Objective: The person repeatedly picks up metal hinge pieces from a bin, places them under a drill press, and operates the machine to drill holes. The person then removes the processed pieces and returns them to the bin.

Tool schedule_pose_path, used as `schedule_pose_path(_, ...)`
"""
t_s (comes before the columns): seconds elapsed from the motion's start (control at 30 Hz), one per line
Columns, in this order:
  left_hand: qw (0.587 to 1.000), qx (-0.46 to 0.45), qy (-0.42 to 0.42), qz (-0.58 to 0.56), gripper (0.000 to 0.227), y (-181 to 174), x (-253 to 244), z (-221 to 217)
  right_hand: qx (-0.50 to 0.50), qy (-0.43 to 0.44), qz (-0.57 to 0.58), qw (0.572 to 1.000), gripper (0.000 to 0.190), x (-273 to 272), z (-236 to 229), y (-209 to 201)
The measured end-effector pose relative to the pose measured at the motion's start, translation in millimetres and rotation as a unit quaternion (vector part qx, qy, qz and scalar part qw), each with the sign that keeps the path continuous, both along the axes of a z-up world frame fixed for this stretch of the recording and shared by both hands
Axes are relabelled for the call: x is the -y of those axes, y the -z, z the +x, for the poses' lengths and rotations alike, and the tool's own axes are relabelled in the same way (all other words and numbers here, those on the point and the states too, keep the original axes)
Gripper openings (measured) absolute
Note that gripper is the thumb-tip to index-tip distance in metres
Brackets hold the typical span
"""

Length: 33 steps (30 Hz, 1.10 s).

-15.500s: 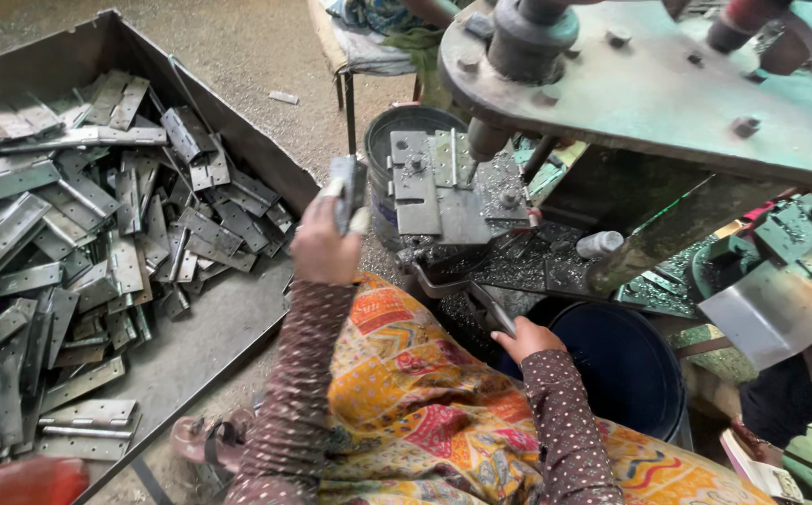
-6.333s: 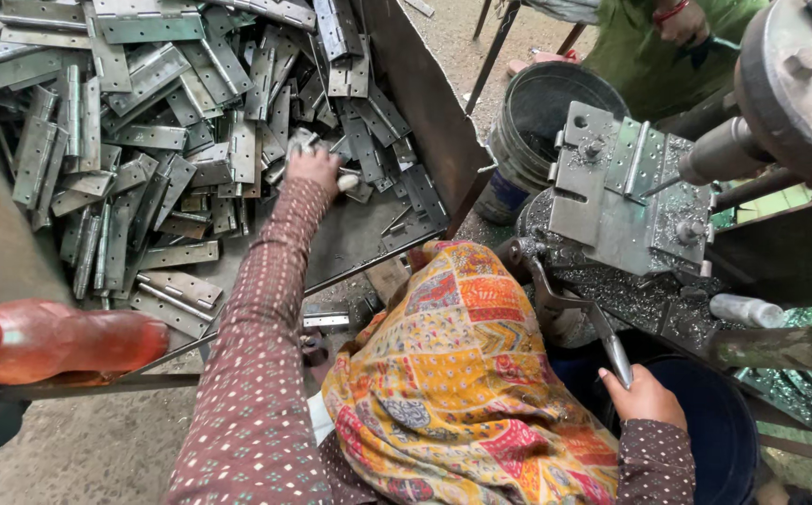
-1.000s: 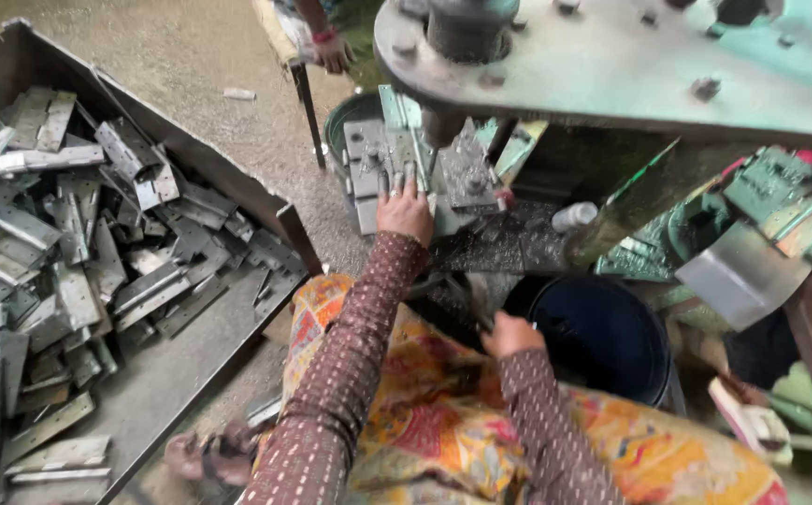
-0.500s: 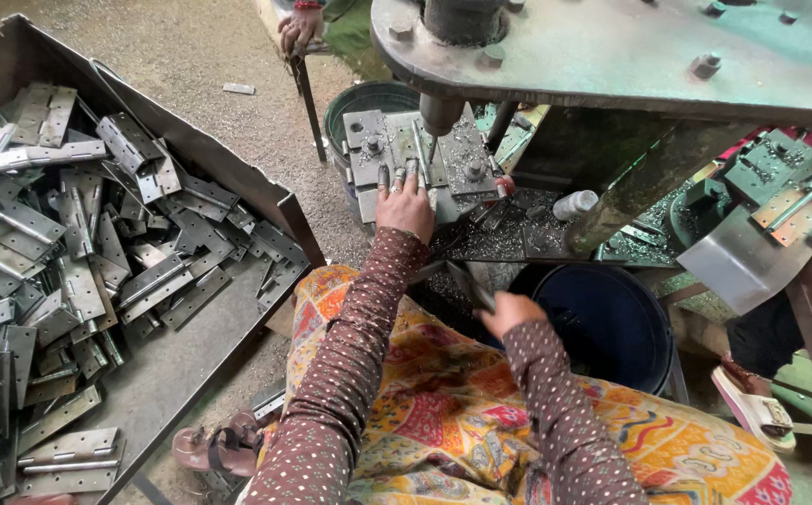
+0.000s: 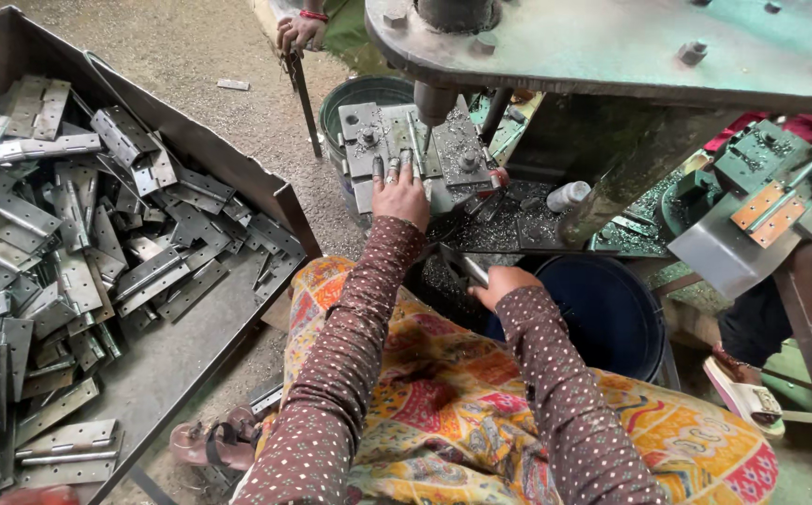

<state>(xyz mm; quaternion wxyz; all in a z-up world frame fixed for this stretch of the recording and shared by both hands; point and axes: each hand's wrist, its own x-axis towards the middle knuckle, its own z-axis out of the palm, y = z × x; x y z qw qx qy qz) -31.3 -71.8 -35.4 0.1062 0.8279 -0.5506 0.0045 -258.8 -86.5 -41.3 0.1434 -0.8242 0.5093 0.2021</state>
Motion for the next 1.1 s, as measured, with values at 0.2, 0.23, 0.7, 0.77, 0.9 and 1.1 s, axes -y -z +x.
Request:
schedule_pose_path(0.2,0.997,0.056,0.008,-0.043,0.029,1.4,3.9,5.4,0.116,0.013,-0.058,0.991,0.045,-15.0,-31.3,85.0)
schedule_pose_path(0.23,0.994,0.085,0.011,-0.069,0.027,0.0,6.8,7.8,0.128,0.004,-0.091,0.988,0.046,-10.7,-34.1,98.3)
schedule_pose_path(0.7,1.000,0.011,-0.003,0.026,0.029,-13.7,7.7,25.2,0.030,-0.010,-0.024,0.999,0.046,4.8,-6.6,14.2)
schedule_pose_path(0.77,0.999,-0.022,-0.014,0.026,0.029,-10.8,19.3,34.3,0.042,-0.019,-0.043,0.998,0.046,10.4,-9.2,21.3)
schedule_pose_path(0.9,0.999,0.027,-0.011,-0.036,0.028,-2.0,28.1,42.8,0.154,0.010,-0.062,0.986,0.047,-11.1,-34.5,91.7)
schedule_pose_path(1.1,1.000,-0.021,-0.003,0.006,0.027,0.9,23.2,38.2,0.141,0.011,-0.096,0.985,0.047,-15.9,-48.6,160.1)
